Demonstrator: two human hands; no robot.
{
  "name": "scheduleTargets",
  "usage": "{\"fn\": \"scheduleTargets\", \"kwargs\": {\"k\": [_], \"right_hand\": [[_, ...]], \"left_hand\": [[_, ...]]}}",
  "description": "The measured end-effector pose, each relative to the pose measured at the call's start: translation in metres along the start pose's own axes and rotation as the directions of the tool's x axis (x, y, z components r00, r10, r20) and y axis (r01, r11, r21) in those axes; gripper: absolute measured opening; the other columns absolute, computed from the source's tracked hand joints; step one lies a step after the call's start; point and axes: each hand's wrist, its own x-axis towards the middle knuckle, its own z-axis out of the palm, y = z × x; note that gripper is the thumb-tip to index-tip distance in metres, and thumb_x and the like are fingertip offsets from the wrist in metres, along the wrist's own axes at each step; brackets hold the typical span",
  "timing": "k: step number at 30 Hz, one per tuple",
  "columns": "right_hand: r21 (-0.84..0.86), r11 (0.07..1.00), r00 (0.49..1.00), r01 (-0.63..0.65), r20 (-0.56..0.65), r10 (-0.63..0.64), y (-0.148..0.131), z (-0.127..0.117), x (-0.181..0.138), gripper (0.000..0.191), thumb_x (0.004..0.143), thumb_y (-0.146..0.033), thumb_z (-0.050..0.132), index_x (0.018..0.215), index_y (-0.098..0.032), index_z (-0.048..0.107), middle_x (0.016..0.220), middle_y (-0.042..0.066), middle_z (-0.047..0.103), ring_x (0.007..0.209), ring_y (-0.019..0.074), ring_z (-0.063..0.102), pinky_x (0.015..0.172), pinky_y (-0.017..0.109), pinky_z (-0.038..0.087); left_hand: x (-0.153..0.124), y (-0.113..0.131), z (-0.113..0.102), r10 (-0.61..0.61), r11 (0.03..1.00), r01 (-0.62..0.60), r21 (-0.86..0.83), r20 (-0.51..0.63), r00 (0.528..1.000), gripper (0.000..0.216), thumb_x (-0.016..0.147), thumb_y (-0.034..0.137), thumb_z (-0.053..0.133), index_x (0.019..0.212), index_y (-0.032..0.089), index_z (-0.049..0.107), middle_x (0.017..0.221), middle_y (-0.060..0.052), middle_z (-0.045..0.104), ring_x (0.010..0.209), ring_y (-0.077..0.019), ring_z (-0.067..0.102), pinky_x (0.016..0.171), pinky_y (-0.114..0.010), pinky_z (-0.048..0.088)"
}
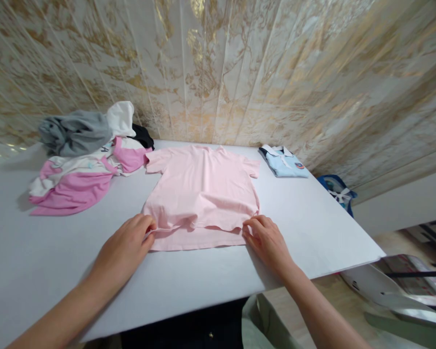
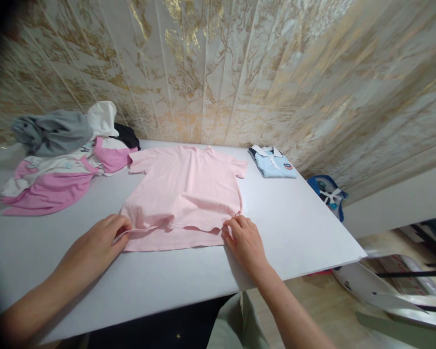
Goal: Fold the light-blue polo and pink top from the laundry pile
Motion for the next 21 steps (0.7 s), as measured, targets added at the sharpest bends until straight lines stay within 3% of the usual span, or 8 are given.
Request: {"fn": "scheduleTargets", "kwargs": {"k": [6,10,15,21], "right_hand": [[-0.069,0.997,1.0,-0.019,0.009,0.02,0.005,-0.001,-0.001,0.01,0.088,-0.015,0.047,0.085,-0.021,0.053,0.091,0.007,0.058,0.083,0.0209,0.052,0.073,0.032,0.044],[-0.077,0.992,0.995,-0.099,-0.023,0.098,0.015,-0.01,-0.011,0.01,0.086,-0.014,0.046,0.084,-0.022,0.052,0.086,0.005,0.057,0.079,0.02,0.052,0.069,0.031,0.042],[0.062,0.983,0.98,-0.175,-0.085,0.18,0.03,-0.02,-0.025,0.009,0.087,-0.018,0.045,0.09,-0.023,0.053,0.093,0.005,0.059,0.085,0.0204,0.056,0.074,0.032,0.044],[0.2,0.95,0.953,-0.239,-0.139,0.269,0.044,-0.014,-0.03,0.011,0.088,-0.024,0.045,0.093,-0.022,0.054,0.095,0.007,0.06,0.087,0.0211,0.058,0.077,0.034,0.046]], "left_hand": [[-0.015,-0.015,-0.006,-0.078,0.997,0.078,-0.024,0.011,0.997,0.006,0.083,0.025,0.041,0.082,0.023,0.047,0.082,0.0,0.056,0.078,-0.0213,0.055,0.068,-0.032,0.041],[-0.025,-0.022,-0.005,-0.098,0.995,0.099,-0.026,0.011,0.995,0.005,0.083,0.025,0.041,0.082,0.023,0.045,0.082,-0.002,0.055,0.079,-0.0221,0.055,0.069,-0.033,0.041],[-0.031,-0.025,-0.002,-0.116,0.993,0.117,-0.014,0.04,0.992,0.003,0.083,0.026,0.042,0.083,0.024,0.044,0.083,-0.002,0.054,0.081,-0.0227,0.055,0.07,-0.034,0.042],[-0.028,-0.027,-0.002,-0.133,0.99,0.133,-0.038,0.007,0.991,0.003,0.082,0.027,0.041,0.082,0.024,0.044,0.084,-0.002,0.054,0.08,-0.0219,0.056,0.069,-0.033,0.044]]}}
